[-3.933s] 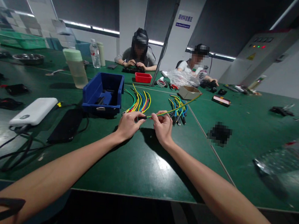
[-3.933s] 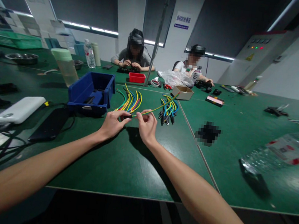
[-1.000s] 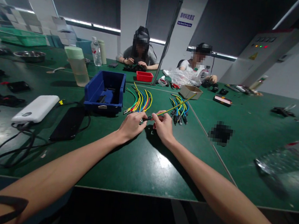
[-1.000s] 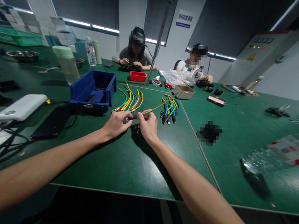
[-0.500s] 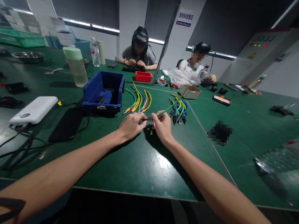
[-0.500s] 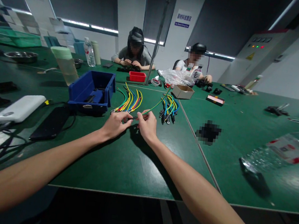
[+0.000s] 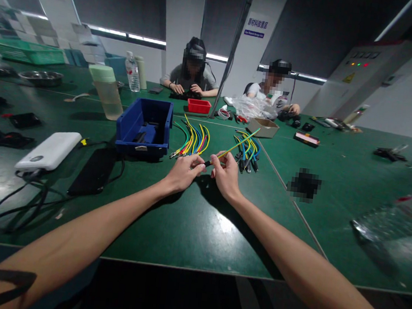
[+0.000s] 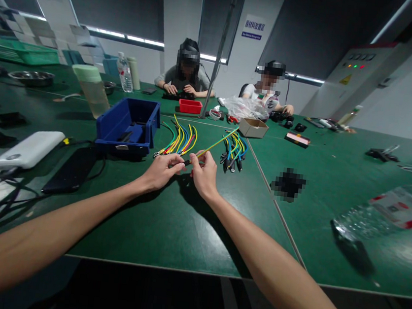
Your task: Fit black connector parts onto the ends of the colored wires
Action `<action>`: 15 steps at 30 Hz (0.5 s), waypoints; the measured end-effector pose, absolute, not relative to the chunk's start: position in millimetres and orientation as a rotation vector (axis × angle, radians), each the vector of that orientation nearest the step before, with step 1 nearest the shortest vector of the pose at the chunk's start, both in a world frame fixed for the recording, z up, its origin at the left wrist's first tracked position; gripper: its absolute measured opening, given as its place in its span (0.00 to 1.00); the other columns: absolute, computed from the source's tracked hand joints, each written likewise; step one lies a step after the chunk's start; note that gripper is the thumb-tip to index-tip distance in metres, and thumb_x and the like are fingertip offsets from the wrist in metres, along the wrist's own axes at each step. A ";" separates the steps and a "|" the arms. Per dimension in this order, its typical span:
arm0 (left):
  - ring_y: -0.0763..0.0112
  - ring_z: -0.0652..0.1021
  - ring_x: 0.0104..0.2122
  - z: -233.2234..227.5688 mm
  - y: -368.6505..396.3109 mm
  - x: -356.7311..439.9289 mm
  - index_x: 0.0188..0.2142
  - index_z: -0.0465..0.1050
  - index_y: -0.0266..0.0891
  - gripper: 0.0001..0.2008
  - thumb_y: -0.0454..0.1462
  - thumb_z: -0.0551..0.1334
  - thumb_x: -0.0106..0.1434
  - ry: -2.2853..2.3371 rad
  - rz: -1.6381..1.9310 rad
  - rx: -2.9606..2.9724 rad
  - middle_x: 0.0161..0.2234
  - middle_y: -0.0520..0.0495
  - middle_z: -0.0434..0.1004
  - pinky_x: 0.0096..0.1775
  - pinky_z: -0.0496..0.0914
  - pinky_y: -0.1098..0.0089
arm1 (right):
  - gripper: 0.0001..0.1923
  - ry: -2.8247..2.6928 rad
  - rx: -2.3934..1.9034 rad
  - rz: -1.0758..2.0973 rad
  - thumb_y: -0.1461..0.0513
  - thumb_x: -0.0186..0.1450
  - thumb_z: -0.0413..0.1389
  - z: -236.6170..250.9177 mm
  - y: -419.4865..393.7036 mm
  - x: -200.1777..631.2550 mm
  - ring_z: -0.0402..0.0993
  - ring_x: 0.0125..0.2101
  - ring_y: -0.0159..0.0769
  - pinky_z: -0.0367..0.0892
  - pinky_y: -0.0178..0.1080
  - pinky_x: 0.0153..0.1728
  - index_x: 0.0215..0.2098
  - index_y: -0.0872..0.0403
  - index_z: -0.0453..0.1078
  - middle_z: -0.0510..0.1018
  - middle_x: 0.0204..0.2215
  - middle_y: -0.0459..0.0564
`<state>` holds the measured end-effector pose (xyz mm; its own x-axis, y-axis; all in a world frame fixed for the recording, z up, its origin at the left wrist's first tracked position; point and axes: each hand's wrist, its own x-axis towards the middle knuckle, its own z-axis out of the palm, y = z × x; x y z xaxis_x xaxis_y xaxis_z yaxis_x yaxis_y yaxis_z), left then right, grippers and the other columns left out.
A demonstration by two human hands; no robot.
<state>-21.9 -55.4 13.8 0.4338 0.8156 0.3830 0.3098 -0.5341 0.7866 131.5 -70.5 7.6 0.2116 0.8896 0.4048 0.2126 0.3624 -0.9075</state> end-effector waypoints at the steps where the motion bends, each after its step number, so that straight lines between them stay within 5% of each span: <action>1: 0.67 0.78 0.32 14.5 -55.5 -21.6 0.34 0.70 0.37 0.07 0.38 0.56 0.62 0.922 1.025 2.002 0.32 0.47 0.79 0.35 0.71 0.69 | 0.14 -1.306 -1.120 0.650 0.50 0.60 0.54 8.4 -71.2 131.0 0.63 0.14 0.28 0.61 0.34 0.14 0.33 0.51 0.61 0.69 0.23 0.42; 15: 0.77 0.71 0.20 12.6 -55.1 -18.2 0.35 0.63 0.37 0.05 0.37 0.56 0.59 0.735 0.828 1.586 0.27 0.49 0.74 0.19 0.61 0.78 | 0.14 -1.526 -1.046 0.717 0.54 0.61 0.53 13.9 -81.8 128.6 0.68 0.18 0.31 0.62 0.33 0.19 0.42 0.49 0.58 0.69 0.21 0.40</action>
